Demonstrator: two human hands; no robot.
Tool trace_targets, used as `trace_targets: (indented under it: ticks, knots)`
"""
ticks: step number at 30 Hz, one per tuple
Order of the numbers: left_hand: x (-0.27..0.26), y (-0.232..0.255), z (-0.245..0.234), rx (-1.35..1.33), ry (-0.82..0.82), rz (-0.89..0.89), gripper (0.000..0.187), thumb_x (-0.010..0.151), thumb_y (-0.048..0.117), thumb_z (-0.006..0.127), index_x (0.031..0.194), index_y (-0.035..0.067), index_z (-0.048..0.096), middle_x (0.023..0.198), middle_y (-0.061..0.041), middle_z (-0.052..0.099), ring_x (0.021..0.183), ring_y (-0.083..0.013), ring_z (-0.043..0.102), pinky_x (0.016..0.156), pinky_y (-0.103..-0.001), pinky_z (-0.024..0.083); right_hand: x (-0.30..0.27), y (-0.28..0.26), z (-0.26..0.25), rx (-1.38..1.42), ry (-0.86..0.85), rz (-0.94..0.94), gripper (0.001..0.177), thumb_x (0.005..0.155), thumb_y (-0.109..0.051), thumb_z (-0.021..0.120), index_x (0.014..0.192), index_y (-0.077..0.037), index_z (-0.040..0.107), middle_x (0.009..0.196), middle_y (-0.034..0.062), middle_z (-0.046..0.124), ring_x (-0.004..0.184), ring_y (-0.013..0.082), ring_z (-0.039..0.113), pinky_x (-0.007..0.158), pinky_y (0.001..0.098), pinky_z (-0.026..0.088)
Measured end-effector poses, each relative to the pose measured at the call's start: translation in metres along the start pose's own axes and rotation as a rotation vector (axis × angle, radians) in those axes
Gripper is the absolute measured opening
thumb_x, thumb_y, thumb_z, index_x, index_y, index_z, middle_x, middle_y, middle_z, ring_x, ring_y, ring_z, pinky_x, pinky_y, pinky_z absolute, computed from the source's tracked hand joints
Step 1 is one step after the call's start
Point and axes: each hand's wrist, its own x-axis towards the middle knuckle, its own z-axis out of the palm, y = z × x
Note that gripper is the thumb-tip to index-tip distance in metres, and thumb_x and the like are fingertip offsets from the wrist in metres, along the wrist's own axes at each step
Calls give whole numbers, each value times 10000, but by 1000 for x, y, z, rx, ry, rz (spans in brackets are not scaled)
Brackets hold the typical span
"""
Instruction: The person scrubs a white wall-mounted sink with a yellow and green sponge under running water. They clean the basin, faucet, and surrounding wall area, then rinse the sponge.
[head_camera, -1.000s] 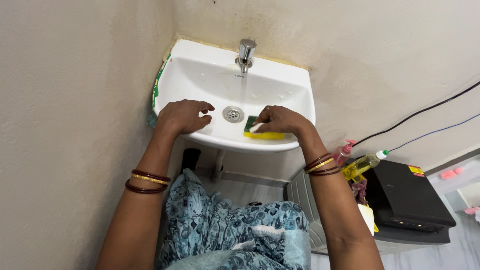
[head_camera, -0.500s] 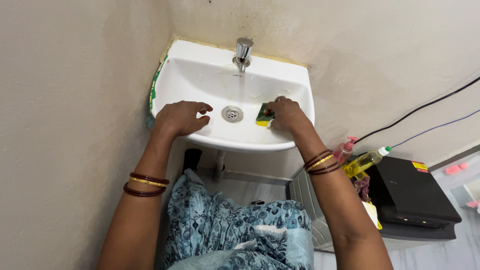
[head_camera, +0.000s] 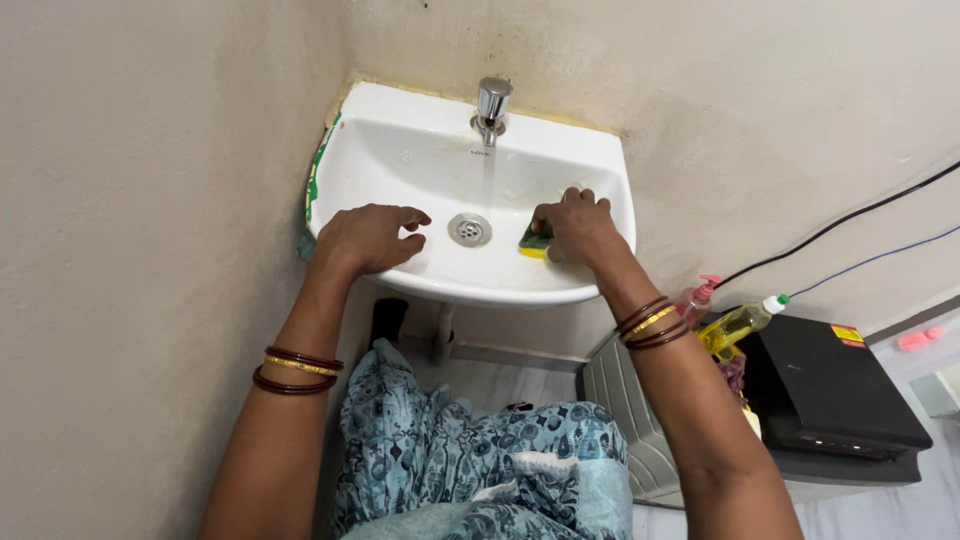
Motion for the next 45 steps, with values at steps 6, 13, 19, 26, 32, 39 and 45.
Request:
trace_targets:
  ticks: [6,13,19,26,32,39,45]
  knots:
    - [1,-2,0,13,18,56,470,919,412,583,1384,356,621,1349,81,678,1217,-218,646,1039,-403,512,10,15,-4,-91,384,-333,474,663,-14,797,1045,-292,760,1180,64,552,1188,283,490,1016,431,356]
    - [-2,-2,-1,-11,13,41,470,918,405,579,1384,358,620,1342,81,679,1214,-215,648,1043,-404,511,19,12,-15,-98,692,-372,431,659,-83,802,1066,-221,766,1265,128,536,1222,310,480,1008,508,333]
    - [-1,-3,0,-15,24,60,471,919,402,574,1386,355,618,1342,73,678,1211,-217,649,1047,-406,507,13,10,-6,-132,522,-261,376,878,-78,682,1245,-157,714,1219,149,531,1156,344,519,956,449,433]
    - [0,-5,2,3,30,68,472,922,398,568,1390,354,615,1344,77,678,1212,-213,650,1044,-410,511,15,12,15,138,207,-224,824,801,-13,704,1548,-127,375,1425,287,352,1175,483,555,955,485,540]
    - [2,-4,3,-4,14,44,480,920,399,570,1397,365,609,1349,81,676,1212,-203,654,1049,-402,512,21,7,17,29,106,-292,1049,684,6,765,1588,-165,261,1553,264,227,1357,451,431,1094,447,459]
    - [1,-5,1,-4,10,57,488,917,404,562,1402,366,600,1357,84,669,1217,-205,647,1049,-397,508,37,-11,15,-79,116,-376,959,699,37,709,1569,-109,334,1553,227,270,1395,393,391,1176,421,379]
    - [1,-4,0,-10,14,65,490,914,413,565,1400,363,602,1357,77,669,1213,-219,648,1045,-400,510,49,-30,19,-105,239,-450,906,734,-6,709,1559,-78,343,1549,264,265,1395,437,369,1153,445,379]
